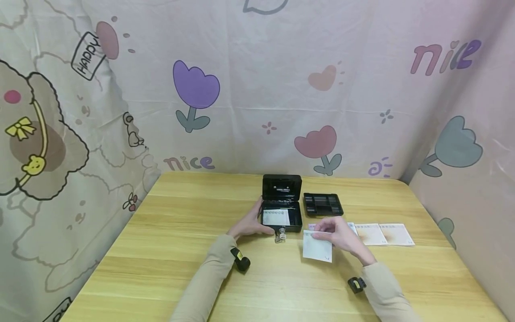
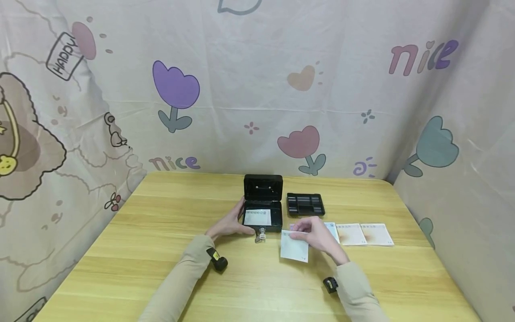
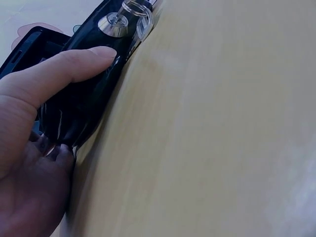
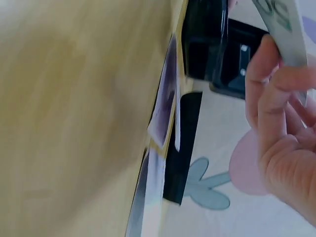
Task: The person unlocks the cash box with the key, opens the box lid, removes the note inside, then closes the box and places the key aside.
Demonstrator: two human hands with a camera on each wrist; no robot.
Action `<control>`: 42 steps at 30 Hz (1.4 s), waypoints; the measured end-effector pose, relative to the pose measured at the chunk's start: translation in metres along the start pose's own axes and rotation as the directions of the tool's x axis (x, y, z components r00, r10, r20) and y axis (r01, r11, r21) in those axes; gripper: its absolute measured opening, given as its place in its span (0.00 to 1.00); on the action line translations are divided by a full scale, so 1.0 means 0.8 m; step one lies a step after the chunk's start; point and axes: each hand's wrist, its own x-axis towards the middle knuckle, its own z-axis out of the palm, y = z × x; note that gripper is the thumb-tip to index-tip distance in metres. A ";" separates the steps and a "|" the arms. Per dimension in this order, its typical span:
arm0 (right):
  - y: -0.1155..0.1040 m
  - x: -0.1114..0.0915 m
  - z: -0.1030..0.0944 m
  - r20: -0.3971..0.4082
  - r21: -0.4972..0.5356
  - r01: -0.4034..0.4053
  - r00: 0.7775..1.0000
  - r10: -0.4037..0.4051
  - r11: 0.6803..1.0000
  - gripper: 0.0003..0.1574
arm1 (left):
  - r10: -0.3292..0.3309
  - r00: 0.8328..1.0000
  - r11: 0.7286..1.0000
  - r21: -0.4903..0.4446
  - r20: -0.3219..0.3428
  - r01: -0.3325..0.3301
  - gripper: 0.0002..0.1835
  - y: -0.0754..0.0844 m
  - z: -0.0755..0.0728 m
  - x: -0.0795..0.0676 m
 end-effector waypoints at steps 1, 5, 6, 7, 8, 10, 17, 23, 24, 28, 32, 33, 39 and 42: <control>0.002 -0.002 -0.003 0.020 0.002 0.000 1.000 0.000 1.000 0.08 | -0.001 1.000 1.000 0.000 0.000 0.001 0.71 0.000 0.000 0.000; 0.010 -0.008 -0.012 0.074 -0.020 -0.022 0.997 0.024 1.000 0.08 | -0.001 1.000 1.000 0.002 0.001 0.001 0.71 -0.001 0.001 0.001; 0.012 -0.009 -0.014 0.088 -0.022 -0.025 0.996 0.026 0.999 0.08 | -0.002 1.000 1.000 0.003 0.002 0.002 0.71 -0.001 0.001 0.001; 0.014 -0.010 -0.016 0.101 -0.022 -0.027 0.994 0.029 0.999 0.08 | -0.007 1.000 1.000 0.007 0.004 0.007 0.71 -0.001 0.001 0.001; 0.016 -0.010 -0.017 0.113 -0.023 -0.021 0.993 0.023 1.000 0.08 | -0.007 1.000 1.000 0.009 0.004 0.007 0.71 -0.001 0.001 0.001; 0.020 -0.012 -0.020 0.139 -0.024 0.001 0.990 0.003 1.000 0.09 | -0.002 1.000 1.000 0.008 0.003 0.002 0.71 -0.001 0.000 0.001; 0.029 -0.015 -0.023 0.198 -0.052 0.047 0.979 -0.035 0.998 0.11 | 0.010 1.000 1.000 -0.012 0.001 -0.010 0.71 -0.001 -0.001 0.001; 0.032 -0.014 -0.016 0.188 -0.139 0.071 0.981 -0.044 0.988 0.09 | -0.002 1.000 1.000 -0.001 0.008 0.002 0.71 -0.001 0.000 0.002; 0.032 -0.014 -0.015 0.186 -0.157 0.080 0.981 -0.050 0.984 0.09 | 0.001 1.000 1.000 0.004 0.008 -0.001 0.71 -0.002 0.000 0.002; 0.031 -0.013 -0.010 0.186 -0.190 0.101 0.980 -0.065 0.977 0.09 | 0.004 1.000 1.000 0.010 0.005 -0.005 0.71 -0.002 0.000 0.002; 0.030 -0.013 -0.008 0.194 -0.195 0.105 0.979 -0.067 0.975 0.09 | 0.004 1.000 1.000 -0.001 0.001 -0.004 0.71 -0.002 0.000 0.002; 0.030 -0.012 -0.007 0.195 -0.199 0.106 0.979 -0.067 0.974 0.09 | 0.005 1.000 1.000 -0.003 0.000 -0.005 0.71 -0.002 0.001 0.001; 0.032 -0.011 -0.005 0.204 -0.234 0.102 0.978 -0.053 0.967 0.09 | 0.013 1.000 1.000 -0.004 -0.003 -0.013 0.71 -0.001 0.001 0.001; 0.034 -0.011 -0.003 0.208 -0.252 0.110 0.976 -0.057 0.961 0.10 | 0.016 1.000 1.000 0.000 -0.003 -0.016 0.71 -0.001 0.001 0.001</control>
